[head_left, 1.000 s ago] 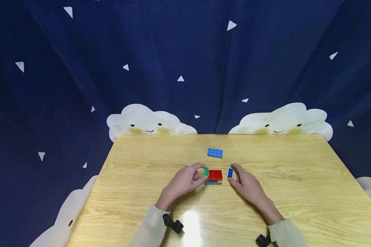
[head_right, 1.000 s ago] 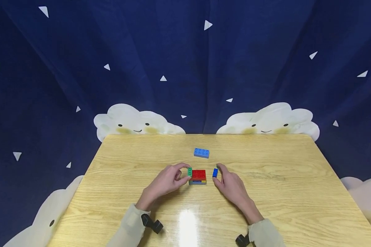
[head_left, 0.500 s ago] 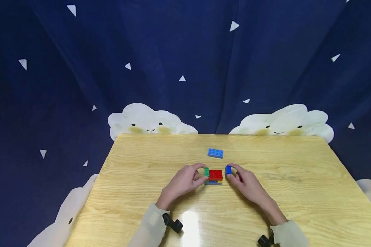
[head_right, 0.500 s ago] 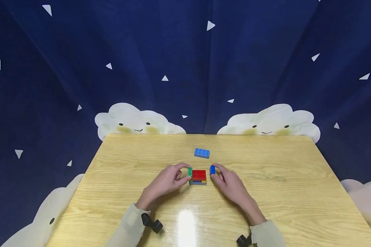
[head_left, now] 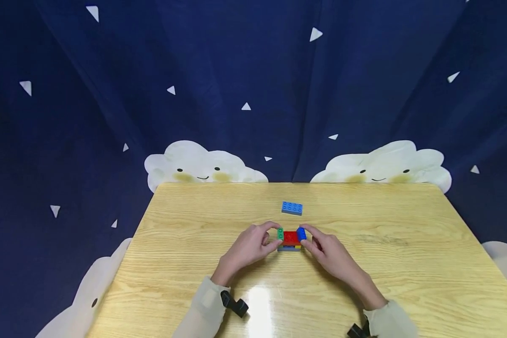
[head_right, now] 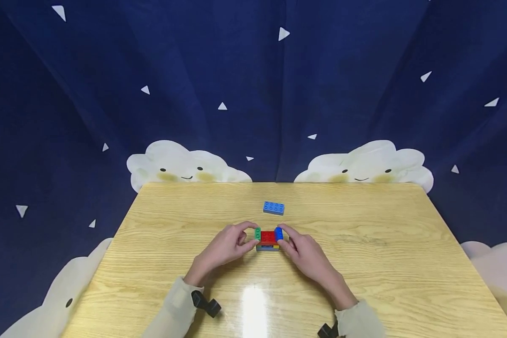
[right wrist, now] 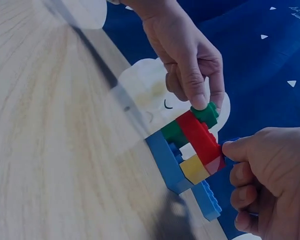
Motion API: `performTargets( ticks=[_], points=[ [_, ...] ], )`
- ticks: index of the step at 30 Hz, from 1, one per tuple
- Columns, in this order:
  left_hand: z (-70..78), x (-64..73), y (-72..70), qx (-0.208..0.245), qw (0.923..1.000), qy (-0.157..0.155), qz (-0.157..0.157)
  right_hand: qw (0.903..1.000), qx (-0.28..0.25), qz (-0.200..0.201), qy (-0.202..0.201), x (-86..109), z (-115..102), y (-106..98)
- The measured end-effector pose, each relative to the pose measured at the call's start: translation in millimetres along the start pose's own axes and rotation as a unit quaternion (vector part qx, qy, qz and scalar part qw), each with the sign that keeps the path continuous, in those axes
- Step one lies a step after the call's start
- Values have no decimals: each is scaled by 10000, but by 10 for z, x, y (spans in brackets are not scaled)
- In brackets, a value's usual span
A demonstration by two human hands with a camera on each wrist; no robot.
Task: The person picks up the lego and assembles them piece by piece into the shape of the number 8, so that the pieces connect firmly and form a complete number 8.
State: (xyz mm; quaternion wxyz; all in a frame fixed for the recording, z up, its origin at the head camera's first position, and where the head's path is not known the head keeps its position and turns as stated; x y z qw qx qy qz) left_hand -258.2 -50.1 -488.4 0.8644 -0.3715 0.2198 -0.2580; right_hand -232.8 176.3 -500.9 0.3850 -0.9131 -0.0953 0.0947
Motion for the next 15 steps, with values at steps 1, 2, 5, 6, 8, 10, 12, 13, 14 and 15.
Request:
performTargets(
  ticks=[1,2,5,6,8,10,12,13,14,15],
  points=[
    [-3,2,1,-4,10000,-3,1,10000,34,-7,16,1,-4,12],
    [-4,4,1,-15,10000,-6,0,10000,68,-4,45,0,-5,22],
    [-10,10,3,18,10000,-9,8,9997,158,-9,174,5,-8,44],
    [-11,12,4,26,10000,-12,8,9996,193,-10,213,6,-11,49],
    [-14,13,4,44,10000,-8,8,9991,324,1,267,8,-14,62],
    [-18,10,5,48,10000,21,13,9986,459,40,276,10,-24,72],
    [-20,6,6,39,10000,56,25,9980,574,94,245,15,-37,80],
    [-21,3,8,35,10000,78,28,9977,632,132,219,18,-45,83],
    [-22,1,10,30,9999,95,33,9972,700,172,192,22,-53,85],
    [-24,-1,12,26,9999,107,34,9968,763,199,165,26,-59,88]
  ],
)
Point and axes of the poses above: each hand's wrist, its own x-axis away from the middle knuckle, its own y-axis out of the palm, z = x × y, the point moved 4 cm from there along -x, towards the middle knuckle, and after that the axes turned 9 degrees about y, right-handed, at the moved point
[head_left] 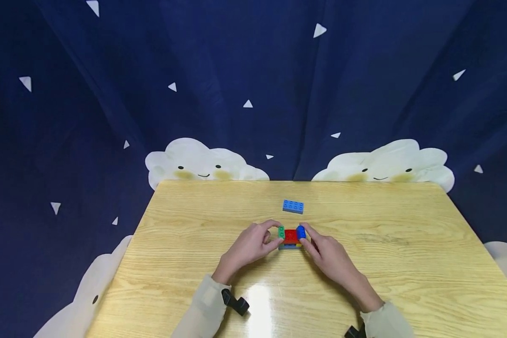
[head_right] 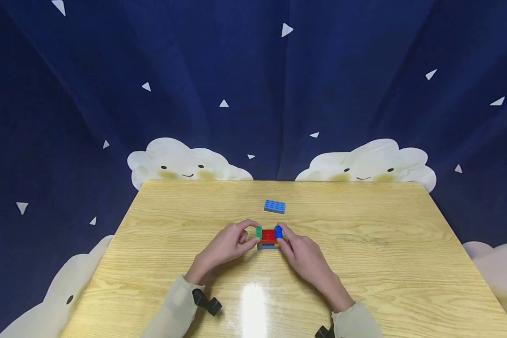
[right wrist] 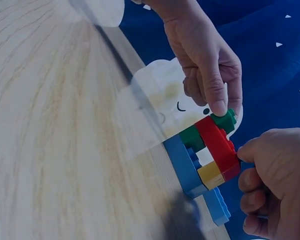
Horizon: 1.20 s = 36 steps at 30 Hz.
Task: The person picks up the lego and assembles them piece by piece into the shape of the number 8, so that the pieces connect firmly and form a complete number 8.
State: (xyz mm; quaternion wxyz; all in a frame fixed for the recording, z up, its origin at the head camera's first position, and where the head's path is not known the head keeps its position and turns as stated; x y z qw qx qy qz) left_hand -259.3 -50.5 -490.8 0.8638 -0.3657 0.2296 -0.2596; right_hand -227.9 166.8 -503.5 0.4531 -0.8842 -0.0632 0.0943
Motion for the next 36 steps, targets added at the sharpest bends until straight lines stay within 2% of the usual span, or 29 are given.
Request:
performTargets(
  ticks=[13,16,24,30,36],
  points=[
    [21,-22,3,26,10000,-12,-38,9934,965,490,-371,43,-58,26],
    [23,-22,3,53,10000,-43,-53,9926,1029,518,-392,42,-64,29],
    [13,-19,-6,31,9999,-72,-71,9944,839,452,-447,21,-58,30],
    [18,-27,-8,48,10000,-54,-65,9962,743,327,-308,12,-25,26],
    [16,-20,2,138,9998,-119,-28,9992,101,223,-310,-4,23,24]
  ],
)
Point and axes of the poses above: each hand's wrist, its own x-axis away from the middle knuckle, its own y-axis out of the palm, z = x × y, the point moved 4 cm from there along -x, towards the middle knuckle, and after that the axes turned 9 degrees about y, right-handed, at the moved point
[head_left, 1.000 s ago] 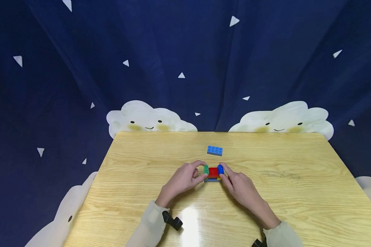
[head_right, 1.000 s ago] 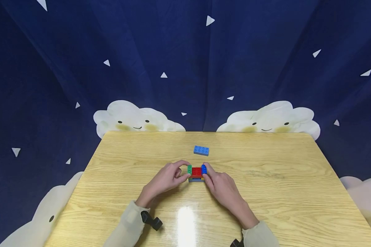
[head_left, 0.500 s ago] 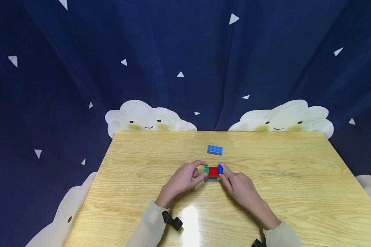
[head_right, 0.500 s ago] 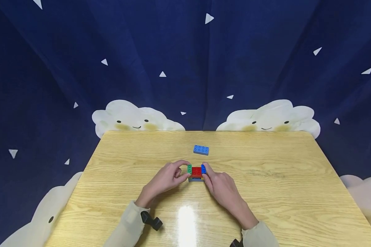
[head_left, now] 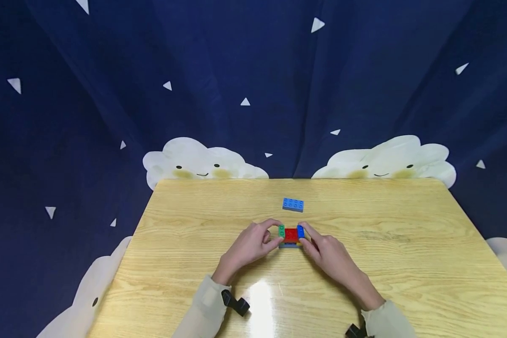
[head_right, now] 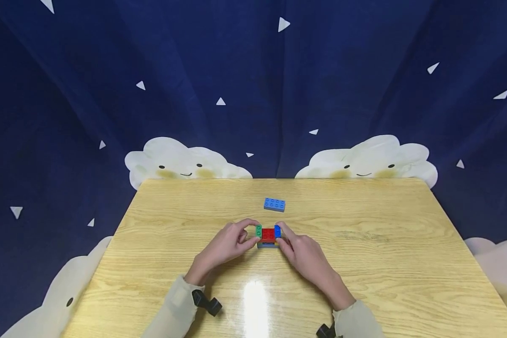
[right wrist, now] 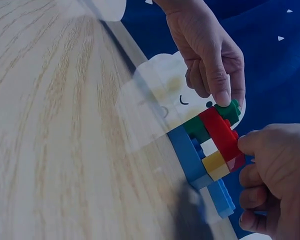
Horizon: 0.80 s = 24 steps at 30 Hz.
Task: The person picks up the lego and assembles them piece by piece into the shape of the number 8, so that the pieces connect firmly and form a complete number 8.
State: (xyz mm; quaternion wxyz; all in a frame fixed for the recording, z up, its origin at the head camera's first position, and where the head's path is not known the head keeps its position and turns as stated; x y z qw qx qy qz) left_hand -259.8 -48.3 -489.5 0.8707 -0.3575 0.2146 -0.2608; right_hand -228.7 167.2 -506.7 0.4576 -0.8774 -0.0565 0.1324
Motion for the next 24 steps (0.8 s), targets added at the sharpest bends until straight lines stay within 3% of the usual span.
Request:
performTargets(
  ticks=[8,15,20,24],
  points=[
    [-16,-25,-35,121,9999,77,-45,9967,-797,-129,74,-19,110,22],
    [-248,-40,-204,404,9991,-40,92,9956,-911,-193,89,-47,133,41],
    [-406,-212,-187,356,9993,53,76,9953,-918,-211,212,-25,150,39],
    [-514,-391,-129,61,9999,74,85,9945,-973,-251,280,-19,167,34]
  ],
)
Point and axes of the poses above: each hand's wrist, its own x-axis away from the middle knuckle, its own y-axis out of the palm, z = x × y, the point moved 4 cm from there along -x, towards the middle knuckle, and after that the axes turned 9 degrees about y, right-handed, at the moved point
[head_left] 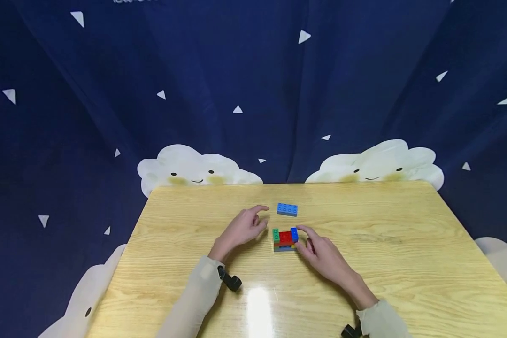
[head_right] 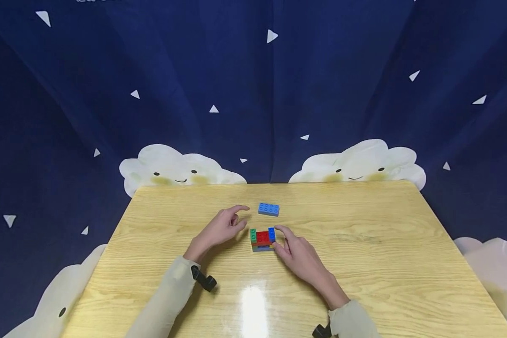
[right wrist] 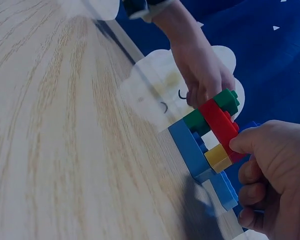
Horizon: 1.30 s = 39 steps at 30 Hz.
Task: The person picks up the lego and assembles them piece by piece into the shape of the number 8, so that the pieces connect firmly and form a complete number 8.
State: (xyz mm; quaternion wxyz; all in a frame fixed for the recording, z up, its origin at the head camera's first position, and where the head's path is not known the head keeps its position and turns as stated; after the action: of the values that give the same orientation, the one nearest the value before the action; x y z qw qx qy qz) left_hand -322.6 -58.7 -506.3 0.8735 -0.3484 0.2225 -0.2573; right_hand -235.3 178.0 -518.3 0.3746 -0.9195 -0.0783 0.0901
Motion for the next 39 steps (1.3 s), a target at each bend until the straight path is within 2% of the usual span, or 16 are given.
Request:
performTargets(
  ticks=[6,10,14,19,25,30,39],
  points=[
    [-101,-276,106,-494,9987,-34,-137,9997,-199,-37,-104,5,1,-20],
    [-134,-425,178,-660,9974,-92,-265,9997,-237,-73,-68,5,0,-26],
    [-139,-531,234,-810,9960,-101,-370,9995,-277,-145,-2,6,-8,-21],
    [-133,-599,278,-1001,9934,-212,-515,9995,-260,-182,49,15,-7,-27],
    [-164,-617,318,-1084,9928,-154,-483,9993,-238,-249,133,19,10,-45],
    [-169,-536,304,-946,9948,-136,-362,9993,-240,-248,119,11,18,-37],
    [-166,-376,235,-668,9968,-381,-208,9997,-170,-183,72,8,19,-11]
  ],
)
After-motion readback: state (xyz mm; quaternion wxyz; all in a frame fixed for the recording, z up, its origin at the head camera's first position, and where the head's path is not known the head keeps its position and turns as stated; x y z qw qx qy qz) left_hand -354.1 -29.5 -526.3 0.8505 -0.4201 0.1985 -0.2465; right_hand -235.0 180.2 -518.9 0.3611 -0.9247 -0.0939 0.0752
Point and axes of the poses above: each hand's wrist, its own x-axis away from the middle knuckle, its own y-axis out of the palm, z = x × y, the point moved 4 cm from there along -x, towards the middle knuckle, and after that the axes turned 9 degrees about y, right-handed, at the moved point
